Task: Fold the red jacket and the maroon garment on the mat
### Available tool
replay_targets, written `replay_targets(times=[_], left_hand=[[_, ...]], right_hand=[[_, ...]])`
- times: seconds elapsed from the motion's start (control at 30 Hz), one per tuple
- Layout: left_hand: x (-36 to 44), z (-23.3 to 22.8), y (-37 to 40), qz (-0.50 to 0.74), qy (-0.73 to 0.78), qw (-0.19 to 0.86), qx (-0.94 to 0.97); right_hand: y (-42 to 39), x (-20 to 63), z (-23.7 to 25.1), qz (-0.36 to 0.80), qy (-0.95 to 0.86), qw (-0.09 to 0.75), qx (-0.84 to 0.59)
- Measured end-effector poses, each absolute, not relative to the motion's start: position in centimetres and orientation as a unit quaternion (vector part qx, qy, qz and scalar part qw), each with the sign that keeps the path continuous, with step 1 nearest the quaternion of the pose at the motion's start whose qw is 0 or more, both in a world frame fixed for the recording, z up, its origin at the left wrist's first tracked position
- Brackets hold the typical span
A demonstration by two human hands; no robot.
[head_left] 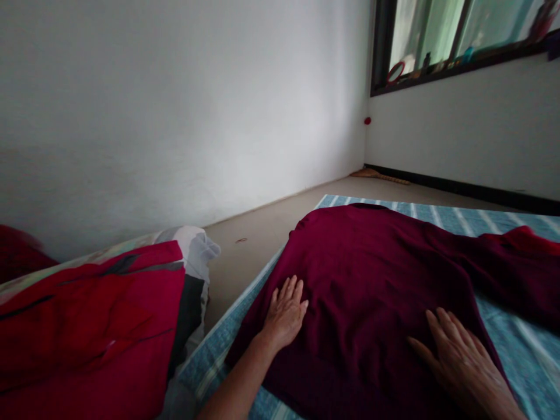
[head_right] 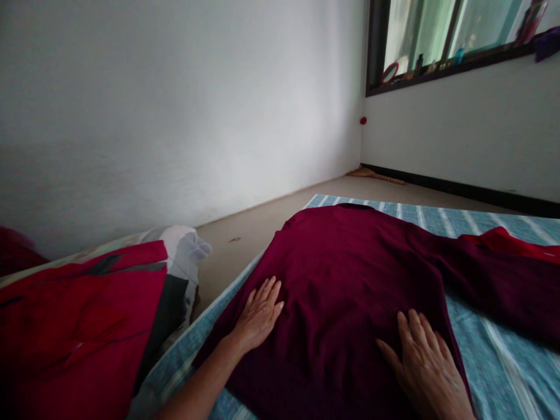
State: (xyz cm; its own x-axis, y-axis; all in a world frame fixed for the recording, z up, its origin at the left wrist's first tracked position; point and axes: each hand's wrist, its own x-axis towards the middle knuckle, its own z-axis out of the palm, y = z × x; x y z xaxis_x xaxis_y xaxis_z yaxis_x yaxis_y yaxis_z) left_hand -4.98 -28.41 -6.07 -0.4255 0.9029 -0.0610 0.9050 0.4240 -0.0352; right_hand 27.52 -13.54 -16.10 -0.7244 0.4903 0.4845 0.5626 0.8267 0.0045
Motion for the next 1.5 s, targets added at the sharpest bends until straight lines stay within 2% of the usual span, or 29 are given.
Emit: replay_targets(times=[0.2,0.33,0.57,0.77,1.07,1.5], left_hand=[[-4.7,-5.5,-28.5,-0.043,0.848,0.028,0.527],[-4.7,-5.5,-28.7,-0.049,0.847,0.024,0.530],[-3.8,-4.8,-27.5,-0.013,0.829,-0.017,0.559],[-3.8,-5.4,-26.9,-0.013,0.777,0.053,0.627],[-4.8,-5.7,-27.7,-0.024,0.781,0.057,0.621],[-5.1,-5.4,-27.8,-0.032,0.769,0.050,0.637]], right_hand=[[-13.7,27.2,-15.0,-0.043,-0.911,0.196,-0.360],[-13.8,27.2,-14.6,-0.039,-0.915,0.186,-0.357],[-13.9,26.9,-14.5,-0.049,-0.907,0.197,-0.369],[-13.9,26.8,-14.6,-0.027,-0.908,0.202,-0.366],[-14.1,26.4,-14.5,-0.007,-0.897,0.214,-0.387],[-13.9,25.6,-15.0,-0.092,-0.882,0.219,-0.408]])
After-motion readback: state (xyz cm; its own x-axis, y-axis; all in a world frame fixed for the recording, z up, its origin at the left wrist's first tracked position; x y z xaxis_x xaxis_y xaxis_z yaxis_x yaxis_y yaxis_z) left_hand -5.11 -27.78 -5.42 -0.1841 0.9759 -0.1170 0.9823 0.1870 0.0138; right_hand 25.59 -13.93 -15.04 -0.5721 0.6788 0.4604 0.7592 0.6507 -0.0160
